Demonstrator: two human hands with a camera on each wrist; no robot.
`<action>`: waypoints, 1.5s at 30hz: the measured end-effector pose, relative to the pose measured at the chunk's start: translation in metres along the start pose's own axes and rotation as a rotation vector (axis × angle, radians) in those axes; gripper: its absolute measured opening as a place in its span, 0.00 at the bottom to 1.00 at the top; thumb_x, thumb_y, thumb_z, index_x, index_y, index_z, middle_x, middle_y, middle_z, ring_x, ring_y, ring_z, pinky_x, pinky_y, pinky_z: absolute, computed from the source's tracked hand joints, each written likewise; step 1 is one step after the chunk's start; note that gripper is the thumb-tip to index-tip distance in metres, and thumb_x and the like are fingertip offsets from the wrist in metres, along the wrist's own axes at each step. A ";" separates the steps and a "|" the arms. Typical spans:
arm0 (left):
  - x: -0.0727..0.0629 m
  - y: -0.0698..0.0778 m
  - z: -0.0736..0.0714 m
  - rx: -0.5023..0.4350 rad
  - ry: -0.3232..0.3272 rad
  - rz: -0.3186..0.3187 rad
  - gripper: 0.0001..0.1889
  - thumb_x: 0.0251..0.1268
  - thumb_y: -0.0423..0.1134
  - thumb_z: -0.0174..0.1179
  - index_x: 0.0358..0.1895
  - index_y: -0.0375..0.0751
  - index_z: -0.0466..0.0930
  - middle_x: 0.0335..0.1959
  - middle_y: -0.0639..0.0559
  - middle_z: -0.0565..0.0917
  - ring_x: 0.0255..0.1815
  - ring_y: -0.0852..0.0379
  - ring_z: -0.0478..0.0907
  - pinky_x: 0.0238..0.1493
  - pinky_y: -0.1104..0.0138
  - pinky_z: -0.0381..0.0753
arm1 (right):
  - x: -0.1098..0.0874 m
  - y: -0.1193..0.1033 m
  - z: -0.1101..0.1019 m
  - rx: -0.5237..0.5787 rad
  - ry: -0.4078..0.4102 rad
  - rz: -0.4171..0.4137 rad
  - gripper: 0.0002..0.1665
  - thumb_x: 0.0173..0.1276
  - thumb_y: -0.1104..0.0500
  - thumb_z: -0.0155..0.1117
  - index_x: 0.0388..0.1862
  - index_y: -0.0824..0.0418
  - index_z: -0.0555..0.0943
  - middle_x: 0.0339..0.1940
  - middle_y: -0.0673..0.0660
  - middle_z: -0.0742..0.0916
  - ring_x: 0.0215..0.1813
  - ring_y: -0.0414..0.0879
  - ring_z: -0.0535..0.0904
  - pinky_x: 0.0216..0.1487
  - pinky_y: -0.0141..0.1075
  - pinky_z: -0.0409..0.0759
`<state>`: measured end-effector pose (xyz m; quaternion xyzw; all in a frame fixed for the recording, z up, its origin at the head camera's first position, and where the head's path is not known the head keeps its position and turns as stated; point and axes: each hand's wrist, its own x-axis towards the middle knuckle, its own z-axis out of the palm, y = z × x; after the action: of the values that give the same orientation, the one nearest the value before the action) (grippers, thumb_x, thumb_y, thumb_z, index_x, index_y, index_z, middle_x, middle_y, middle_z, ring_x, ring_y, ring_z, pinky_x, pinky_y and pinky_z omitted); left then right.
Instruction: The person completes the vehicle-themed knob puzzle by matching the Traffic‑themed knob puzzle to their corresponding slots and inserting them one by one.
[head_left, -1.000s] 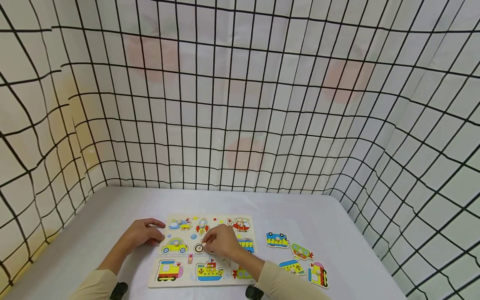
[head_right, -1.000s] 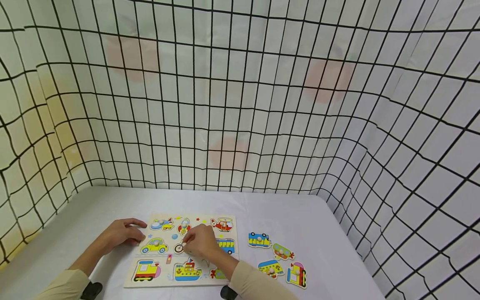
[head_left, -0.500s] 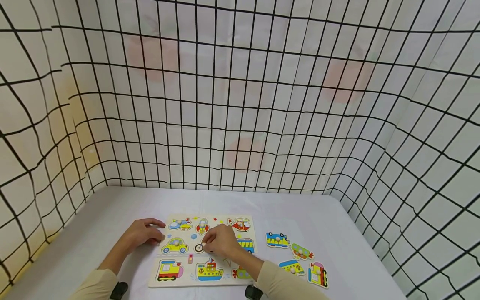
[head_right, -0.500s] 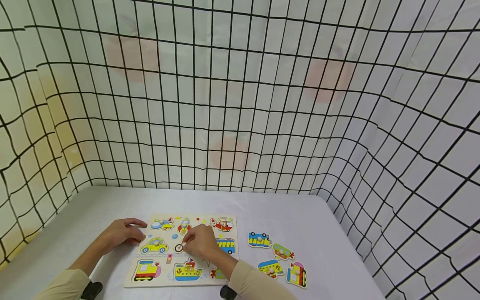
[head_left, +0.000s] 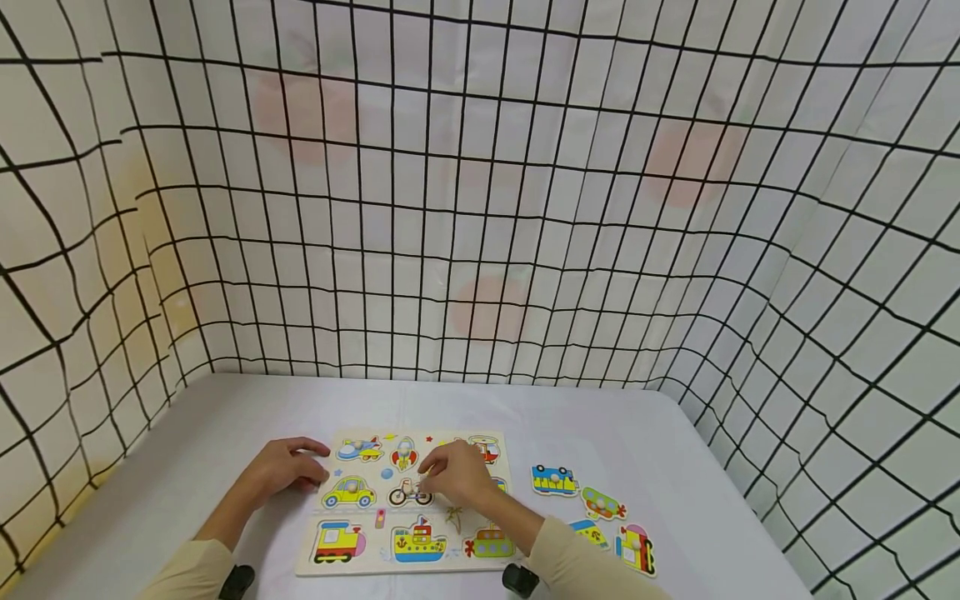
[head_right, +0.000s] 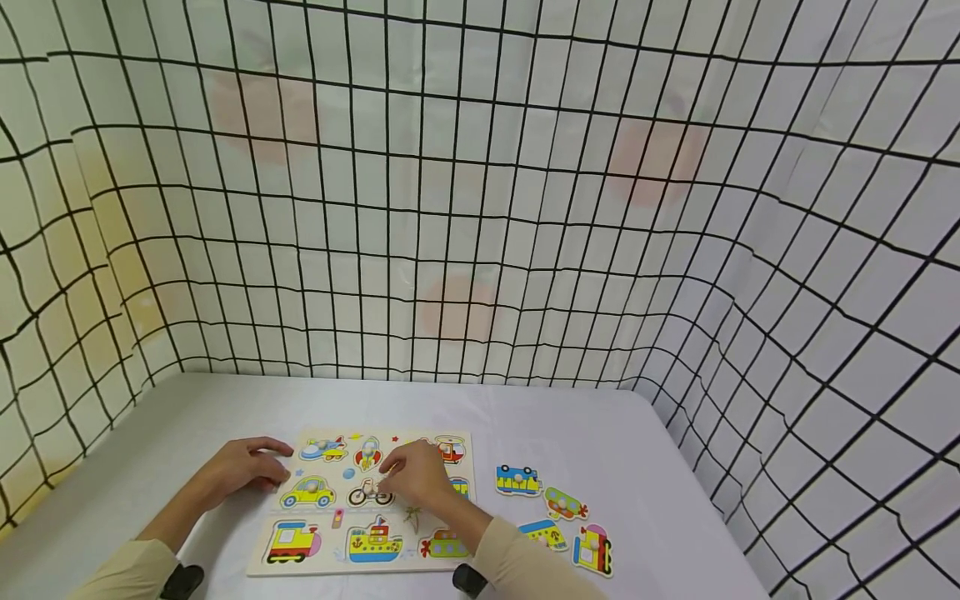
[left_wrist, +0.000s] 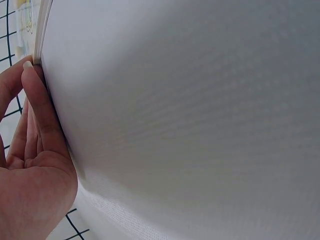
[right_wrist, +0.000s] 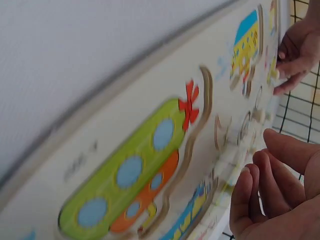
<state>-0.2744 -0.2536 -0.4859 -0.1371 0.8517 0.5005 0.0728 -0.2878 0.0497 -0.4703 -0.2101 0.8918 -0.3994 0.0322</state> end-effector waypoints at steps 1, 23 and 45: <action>0.000 0.000 0.000 0.001 -0.001 0.001 0.24 0.53 0.36 0.71 0.56 0.34 0.82 0.33 0.48 0.87 0.26 0.54 0.79 0.31 0.66 0.79 | 0.000 0.002 -0.004 -0.001 0.009 -0.002 0.07 0.53 0.62 0.80 0.32 0.59 0.90 0.23 0.46 0.87 0.29 0.35 0.78 0.41 0.36 0.79; -0.001 0.002 -0.003 0.009 -0.010 -0.001 0.24 0.55 0.36 0.71 0.57 0.34 0.81 0.32 0.48 0.87 0.26 0.53 0.79 0.32 0.66 0.80 | -0.017 0.063 -0.088 -0.066 0.186 0.161 0.09 0.57 0.59 0.78 0.36 0.59 0.90 0.25 0.49 0.85 0.32 0.43 0.77 0.34 0.36 0.76; 0.000 0.000 -0.002 0.002 -0.022 0.015 0.25 0.54 0.35 0.71 0.57 0.33 0.81 0.34 0.47 0.87 0.27 0.54 0.80 0.32 0.65 0.80 | -0.053 0.115 -0.122 -0.112 0.250 0.301 0.09 0.57 0.59 0.78 0.36 0.59 0.89 0.27 0.49 0.87 0.32 0.42 0.80 0.35 0.34 0.78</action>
<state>-0.2746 -0.2553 -0.4855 -0.1250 0.8524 0.5016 0.0785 -0.3074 0.2240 -0.4768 -0.0245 0.9310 -0.3628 -0.0313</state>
